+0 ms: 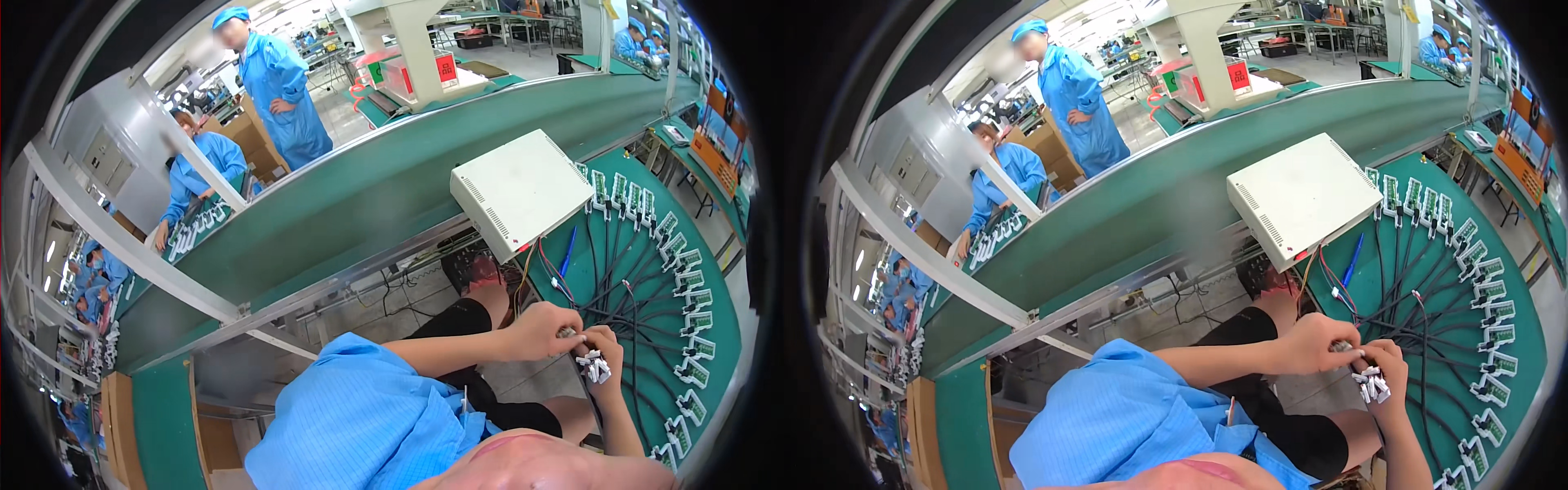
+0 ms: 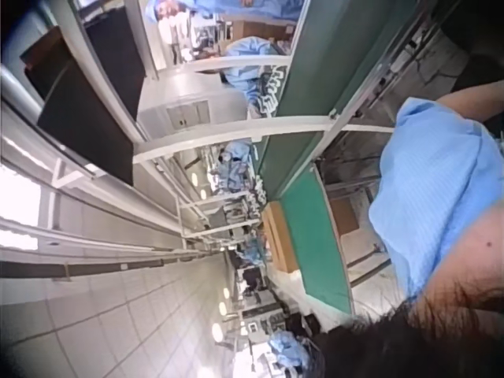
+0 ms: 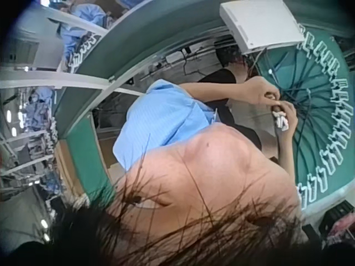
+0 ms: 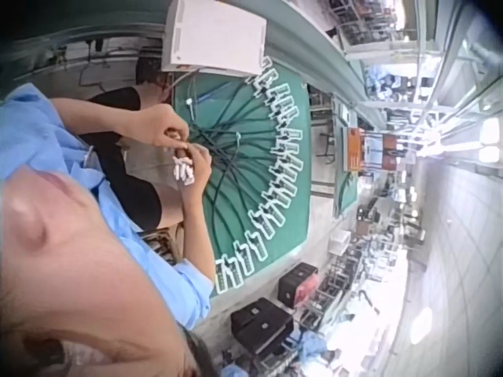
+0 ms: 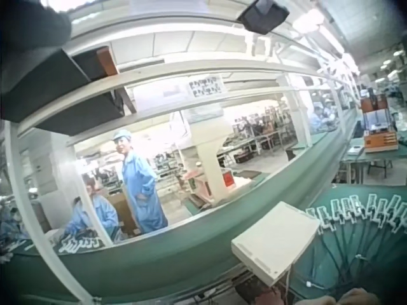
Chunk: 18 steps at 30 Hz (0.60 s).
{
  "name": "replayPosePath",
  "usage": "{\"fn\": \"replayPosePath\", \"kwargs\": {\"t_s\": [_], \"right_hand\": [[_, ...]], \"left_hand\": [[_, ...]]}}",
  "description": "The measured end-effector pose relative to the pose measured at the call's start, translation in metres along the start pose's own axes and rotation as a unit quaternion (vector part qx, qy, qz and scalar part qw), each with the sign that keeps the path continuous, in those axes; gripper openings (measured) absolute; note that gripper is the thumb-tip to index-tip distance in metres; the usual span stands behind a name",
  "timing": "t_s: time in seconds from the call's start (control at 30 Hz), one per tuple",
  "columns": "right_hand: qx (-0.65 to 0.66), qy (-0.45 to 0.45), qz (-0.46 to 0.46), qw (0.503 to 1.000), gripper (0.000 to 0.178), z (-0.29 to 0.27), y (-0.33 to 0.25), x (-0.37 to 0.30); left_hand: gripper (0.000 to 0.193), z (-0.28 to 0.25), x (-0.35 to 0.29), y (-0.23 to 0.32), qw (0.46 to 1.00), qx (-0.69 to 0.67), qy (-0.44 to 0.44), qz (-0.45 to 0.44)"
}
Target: Connecting and organizing wiring harnesses for a series of small printed circuit boards on a factory workbench.
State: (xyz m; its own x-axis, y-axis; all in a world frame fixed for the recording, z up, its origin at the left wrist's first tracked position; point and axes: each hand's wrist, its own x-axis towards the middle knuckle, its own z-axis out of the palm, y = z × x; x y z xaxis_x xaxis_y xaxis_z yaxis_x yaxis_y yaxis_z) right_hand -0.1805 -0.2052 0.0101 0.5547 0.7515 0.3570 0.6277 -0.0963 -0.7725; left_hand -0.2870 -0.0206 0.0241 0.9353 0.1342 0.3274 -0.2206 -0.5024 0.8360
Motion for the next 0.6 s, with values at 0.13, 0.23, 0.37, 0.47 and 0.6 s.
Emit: {"fn": "replayPosePath", "kwargs": {"t_s": [0.13, 0.23, 0.37, 0.47, 0.6], "right_hand": [[0.022, -0.010, -0.016, 1.000, 0.018, 0.008, -0.001, 0.006], [0.029, -0.020, -0.054, 0.998, 0.024, -0.004, 0.024, -0.003], [0.010, -0.058, 0.016, 0.998, 0.019, -0.007, 0.035, -0.003], [0.016, -0.065, 0.034, 0.997, 0.009, -0.010, 0.035, -0.002], [0.100, -0.052, -0.057, 0.992, 0.004, -0.007, 0.035, 0.003]], "left_hand": [[0.026, -0.003, -0.010, -0.016, 0.999, 0.008, 0.004, 0.037], [0.034, -0.007, -0.011, 0.012, 0.998, -0.051, -0.027, 0.025], [0.033, 0.017, 0.003, -0.024, 0.979, 0.003, -0.023, 0.201], [0.033, 0.015, 0.005, -0.030, 0.974, -0.031, -0.019, 0.224], [0.031, 0.007, 0.009, -0.033, 0.974, -0.074, -0.058, 0.208]]}}
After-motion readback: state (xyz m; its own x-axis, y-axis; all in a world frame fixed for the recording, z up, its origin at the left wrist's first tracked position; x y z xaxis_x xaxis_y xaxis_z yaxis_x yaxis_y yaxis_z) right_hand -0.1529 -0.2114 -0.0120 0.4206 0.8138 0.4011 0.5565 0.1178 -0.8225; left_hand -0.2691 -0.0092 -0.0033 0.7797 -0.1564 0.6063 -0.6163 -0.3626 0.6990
